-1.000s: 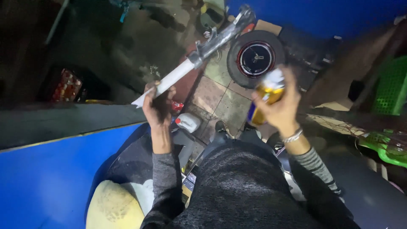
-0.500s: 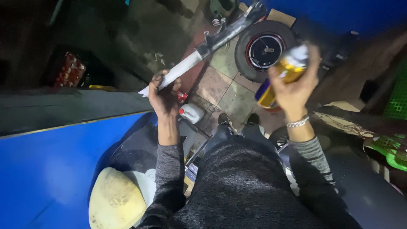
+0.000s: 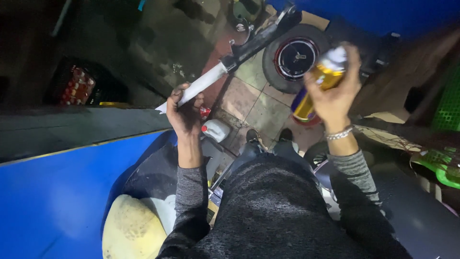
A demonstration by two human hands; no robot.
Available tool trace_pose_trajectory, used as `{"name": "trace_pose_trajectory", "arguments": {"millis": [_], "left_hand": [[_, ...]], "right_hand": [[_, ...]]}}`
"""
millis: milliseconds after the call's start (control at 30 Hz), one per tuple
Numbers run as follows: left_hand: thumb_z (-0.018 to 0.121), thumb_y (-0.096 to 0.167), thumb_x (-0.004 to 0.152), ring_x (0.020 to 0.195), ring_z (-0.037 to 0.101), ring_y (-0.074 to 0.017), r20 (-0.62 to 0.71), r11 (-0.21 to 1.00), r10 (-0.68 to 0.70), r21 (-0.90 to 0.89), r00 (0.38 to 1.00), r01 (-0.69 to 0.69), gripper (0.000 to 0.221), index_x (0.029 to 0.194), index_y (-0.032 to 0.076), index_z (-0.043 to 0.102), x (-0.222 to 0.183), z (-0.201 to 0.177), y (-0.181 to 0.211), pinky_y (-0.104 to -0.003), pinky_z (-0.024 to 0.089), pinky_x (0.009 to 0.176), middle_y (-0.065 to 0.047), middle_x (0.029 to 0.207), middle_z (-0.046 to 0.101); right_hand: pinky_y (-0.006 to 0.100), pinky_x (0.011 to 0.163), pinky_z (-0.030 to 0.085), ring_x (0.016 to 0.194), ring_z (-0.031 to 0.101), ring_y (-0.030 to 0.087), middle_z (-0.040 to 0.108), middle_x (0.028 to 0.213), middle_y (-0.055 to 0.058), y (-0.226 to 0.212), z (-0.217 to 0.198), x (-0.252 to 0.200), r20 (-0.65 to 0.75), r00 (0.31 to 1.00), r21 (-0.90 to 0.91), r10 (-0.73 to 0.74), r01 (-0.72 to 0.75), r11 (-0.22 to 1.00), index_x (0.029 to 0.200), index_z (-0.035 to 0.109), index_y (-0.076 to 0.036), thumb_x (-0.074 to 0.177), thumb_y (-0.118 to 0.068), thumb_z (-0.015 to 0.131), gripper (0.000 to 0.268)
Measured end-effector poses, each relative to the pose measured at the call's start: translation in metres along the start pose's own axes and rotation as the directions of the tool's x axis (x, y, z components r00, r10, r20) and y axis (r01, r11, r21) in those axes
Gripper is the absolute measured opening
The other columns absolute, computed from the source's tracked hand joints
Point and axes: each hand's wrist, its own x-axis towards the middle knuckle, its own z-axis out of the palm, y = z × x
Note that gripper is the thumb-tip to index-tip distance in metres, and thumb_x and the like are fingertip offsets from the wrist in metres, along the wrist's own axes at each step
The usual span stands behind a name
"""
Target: Spray painting a motorcycle fork leg in a workshop environment
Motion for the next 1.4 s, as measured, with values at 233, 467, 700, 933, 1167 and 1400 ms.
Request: {"name": "trace_pose_trajectory", "arguments": {"millis": [233, 467, 700, 933, 1167, 1400], "left_hand": [[0.069, 0.026, 0.073, 0.069, 0.074, -0.0288, 0.037, 1.0, 0.01, 0.024, 0.999, -0.011, 0.034, 0.1, 0.006, 0.07, -0.003, 0.007, 0.002, -0.031, 0.068, 0.068, -0.018, 0.085, 0.066], [0.066, 0.021, 0.073, 0.071, 0.074, -0.032, -0.011, 0.999, 0.022, -0.025, 1.0, -0.022, 0.02, 0.091, 0.012, 0.066, 0.004, -0.01, -0.002, -0.035, 0.069, 0.068, -0.013, 0.09, 0.065], [0.068, 0.02, 0.075, 0.074, 0.075, -0.0346, 0.043, 0.999, 0.019, -0.038, 0.999, -0.017, 0.021, 0.094, 0.012, 0.063, 0.002, 0.0, -0.005, -0.037, 0.07, 0.071, -0.013, 0.094, 0.066], [0.072, 0.012, 0.075, 0.085, 0.066, -0.0345, 0.136, 0.991, 0.112, -0.085, 0.984, -0.101, 0.027, 0.099, 0.0, 0.066, -0.005, -0.004, -0.003, -0.041, 0.062, 0.069, -0.012, 0.1, 0.062], [0.069, 0.012, 0.078, 0.078, 0.068, -0.0356, 0.136, 0.994, 0.1, -0.065, 0.986, -0.092, 0.025, 0.099, 0.0, 0.066, -0.008, 0.003, -0.012, -0.041, 0.064, 0.067, -0.011, 0.097, 0.064], [0.069, 0.011, 0.077, 0.088, 0.068, -0.0373, 0.145, 0.99, 0.126, -0.076, 0.982, -0.115, 0.027, 0.1, -0.001, 0.065, -0.01, 0.0, -0.013, -0.044, 0.066, 0.069, -0.012, 0.1, 0.062]], "right_hand": [[0.05, 0.079, 0.06, 0.091, 0.072, 0.044, 0.07, 0.104, 0.019, -0.039, 0.027, -0.045, 0.321, 0.947, 0.085, 0.0, -0.028, 0.996, 0.123, 0.068, -0.005, 0.059, -0.033, 0.096, 0.075], [0.058, 0.098, 0.051, 0.117, 0.063, 0.054, 0.057, 0.131, 0.034, 0.007, -0.013, 0.016, -0.031, 0.999, 0.048, 0.008, -0.006, 0.999, 0.147, 0.042, 0.002, 0.088, -0.017, 0.093, 0.08], [0.047, 0.089, 0.06, 0.102, 0.074, 0.039, 0.071, 0.117, 0.012, -0.044, 0.019, -0.038, 0.398, 0.917, 0.086, -0.011, -0.025, 0.996, 0.132, 0.067, -0.016, 0.058, -0.035, 0.096, 0.082], [0.039, 0.087, 0.062, 0.099, 0.07, 0.032, 0.065, 0.124, 0.021, 0.0, -0.019, 0.031, 0.11, 0.993, -0.029, -0.032, 0.035, 0.999, 0.149, 0.038, -0.003, 0.097, -0.018, 0.082, 0.07], [0.038, 0.078, 0.068, 0.101, 0.073, 0.029, 0.07, 0.123, 0.014, -0.064, -0.004, -0.042, 0.619, 0.785, 0.089, 0.011, -0.085, 0.992, 0.145, 0.049, -0.016, 0.084, -0.036, 0.085, 0.074], [0.038, 0.087, 0.063, 0.103, 0.072, 0.033, 0.066, 0.129, 0.022, -0.01, -0.035, 0.012, 0.122, 0.988, -0.01, 0.09, -0.09, 0.996, 0.15, 0.037, -0.006, 0.1, -0.028, 0.08, 0.069]]}}
